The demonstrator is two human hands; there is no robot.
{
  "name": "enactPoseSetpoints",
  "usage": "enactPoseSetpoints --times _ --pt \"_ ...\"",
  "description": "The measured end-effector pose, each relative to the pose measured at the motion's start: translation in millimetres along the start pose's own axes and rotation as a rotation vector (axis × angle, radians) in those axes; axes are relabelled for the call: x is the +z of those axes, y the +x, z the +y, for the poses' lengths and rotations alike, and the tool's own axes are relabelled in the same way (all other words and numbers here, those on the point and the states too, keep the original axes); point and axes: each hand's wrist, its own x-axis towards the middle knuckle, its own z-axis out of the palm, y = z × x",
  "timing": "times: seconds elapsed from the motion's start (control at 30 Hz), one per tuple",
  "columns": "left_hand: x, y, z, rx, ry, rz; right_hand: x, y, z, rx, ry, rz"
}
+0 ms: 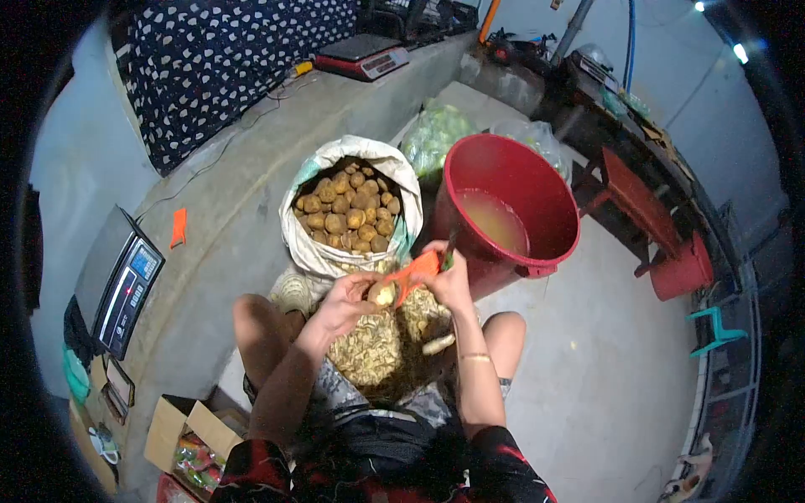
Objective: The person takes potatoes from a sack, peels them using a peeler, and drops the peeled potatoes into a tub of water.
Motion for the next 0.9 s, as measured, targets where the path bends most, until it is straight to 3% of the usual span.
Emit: enactPoseSetpoints --times 0.1,0.13,0.2,0.23,0.27,0.33,0.4,0.47,0.5,0.53,0.6,0.67,0.73,0.8,0.87,0.9 --pt "8 -2 10 -0.113 -0.277 0.031 -17 7 21 0.246 0.162 0.156" --pt "6 1 12 -0.111 -0.272 0.028 -12 7 6 0.240 0.164 0.157" --pt "2 0 11 -0.064 0.042 0.065 1 2 -15 -0.024 0.032 -0.039" --pt "0 1 11 -0.059 0.055 0.046 2 4 -14 -0.067 -0.042 -0.018" --pt "-1 -2 10 -0.064 0.049 0.050 -4 5 -4 -0.059 -0.044 -0.019" --pt "5 -4 20 -0.115 -0.108 0.035 -12 11 9 0.162 0.105 0.144" --pt "0 -1 18 -0.071 -0.081 0.009 -9 6 -8 0.124 0.078 0.004" --pt "-1 -2 16 -0.041 0.193 0.011 5 4 -15 -0.009 -0.016 -0.103" --pt "1 -3 16 -0.045 0.189 0.012 4 7 -9 0.031 0.015 -0.067" --pt "3 -6 17 -0.084 0.059 0.015 1 10 -4 0.060 -0.068 0.016" --pt "3 -5 25 -0.135 -0.188 0.020 -11 12 31 0.177 0.121 0.109" --pt "-3 -3 24 -0.126 -0.128 0.024 -4 7 -19 0.220 0.167 -0.040" --pt "-3 -1 19 -0.012 0.214 0.019 9 5 -20 0.023 0.023 -0.102" --pt "-2 -4 12 0.016 0.242 -0.018 1 10 6 0.135 -0.028 -0.004" --pt "0 -4 19 -0.078 -0.272 -0.004 -8 12 18 0.247 0.158 0.098" --pt "2 -4 23 -0.086 -0.226 0.038 -8 11 9 0.232 0.219 0.077"
